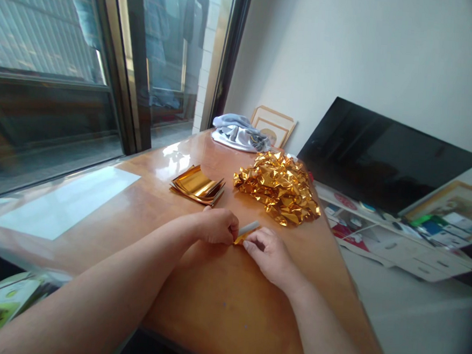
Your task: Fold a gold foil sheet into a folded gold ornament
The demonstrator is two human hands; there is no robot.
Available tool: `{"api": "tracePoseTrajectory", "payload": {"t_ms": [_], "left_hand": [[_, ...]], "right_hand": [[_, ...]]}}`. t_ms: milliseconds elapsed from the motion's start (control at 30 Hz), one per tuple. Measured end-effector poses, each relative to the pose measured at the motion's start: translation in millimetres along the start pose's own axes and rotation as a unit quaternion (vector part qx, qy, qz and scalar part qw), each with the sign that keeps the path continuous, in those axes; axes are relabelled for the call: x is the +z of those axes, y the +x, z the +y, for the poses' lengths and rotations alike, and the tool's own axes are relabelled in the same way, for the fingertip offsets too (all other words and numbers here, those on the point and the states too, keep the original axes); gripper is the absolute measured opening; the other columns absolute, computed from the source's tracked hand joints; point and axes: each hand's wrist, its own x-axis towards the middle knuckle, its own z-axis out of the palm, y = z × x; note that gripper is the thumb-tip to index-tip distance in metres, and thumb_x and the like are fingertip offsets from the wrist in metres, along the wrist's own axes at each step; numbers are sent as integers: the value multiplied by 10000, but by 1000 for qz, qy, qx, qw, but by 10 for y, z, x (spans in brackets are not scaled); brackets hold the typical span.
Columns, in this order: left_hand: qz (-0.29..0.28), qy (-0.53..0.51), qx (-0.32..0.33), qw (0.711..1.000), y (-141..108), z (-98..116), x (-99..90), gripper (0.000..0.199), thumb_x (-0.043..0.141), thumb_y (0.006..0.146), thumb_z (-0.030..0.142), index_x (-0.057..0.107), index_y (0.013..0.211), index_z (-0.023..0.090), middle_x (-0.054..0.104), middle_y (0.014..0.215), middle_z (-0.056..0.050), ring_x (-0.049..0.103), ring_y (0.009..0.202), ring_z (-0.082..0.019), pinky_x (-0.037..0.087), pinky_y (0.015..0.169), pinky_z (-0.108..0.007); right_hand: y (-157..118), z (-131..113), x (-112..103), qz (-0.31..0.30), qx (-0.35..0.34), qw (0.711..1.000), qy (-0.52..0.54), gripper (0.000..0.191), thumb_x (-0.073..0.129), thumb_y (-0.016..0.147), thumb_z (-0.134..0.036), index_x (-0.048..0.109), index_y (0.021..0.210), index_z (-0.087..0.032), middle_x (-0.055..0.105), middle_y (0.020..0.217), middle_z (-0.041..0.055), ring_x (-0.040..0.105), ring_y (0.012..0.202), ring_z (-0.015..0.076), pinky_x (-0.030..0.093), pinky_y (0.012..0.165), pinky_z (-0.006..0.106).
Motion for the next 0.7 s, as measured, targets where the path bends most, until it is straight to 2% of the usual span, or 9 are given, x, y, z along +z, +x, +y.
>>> {"api": "tracePoseTrajectory", "payload": {"t_ms": [233, 400, 600, 700], "left_hand": [[-6, -7, -10, 1000, -5, 12, -15, 219, 617, 695, 272, 777, 846, 275, 733, 783, 19, 633, 741, -174, 425, 694, -260], [-10, -10, -21, 1000, -38, 49, -73, 215, 576, 751, 316, 770, 821, 255, 720, 757, 7, 628, 741, -174, 426, 706, -268], [-6, 3, -16, 1000, -34, 38, -65, 220, 565, 766, 319, 769, 821, 257, 719, 755, 15, 621, 736, -167, 412, 722, -274], [-5, -1, -11, 1000, -36, 34, -63, 216, 568, 764, 318, 767, 816, 252, 715, 747, 13, 619, 725, -167, 402, 686, -269]], "right_hand": [[14, 65, 61, 24, 27, 999, 1, 198, 636, 884, -296, 595, 707, -215, 603, 763, 10, 555, 733, 167, 422, 655, 283], [26, 88, 72, 23, 45, 999, 12, 206, 632, 880, -306, 582, 703, -213, 593, 750, 6, 548, 709, 162, 419, 637, 280], [-15, 37, -4, -22, 32, 998, 44, 59, 634, 848, -241, 647, 798, -212, 625, 866, 18, 584, 790, 166, 455, 692, 283], [-46, -10, -20, -8, 15, 1000, 7, 44, 688, 810, -250, 652, 812, -225, 625, 875, 16, 580, 833, 181, 455, 739, 302]]}}
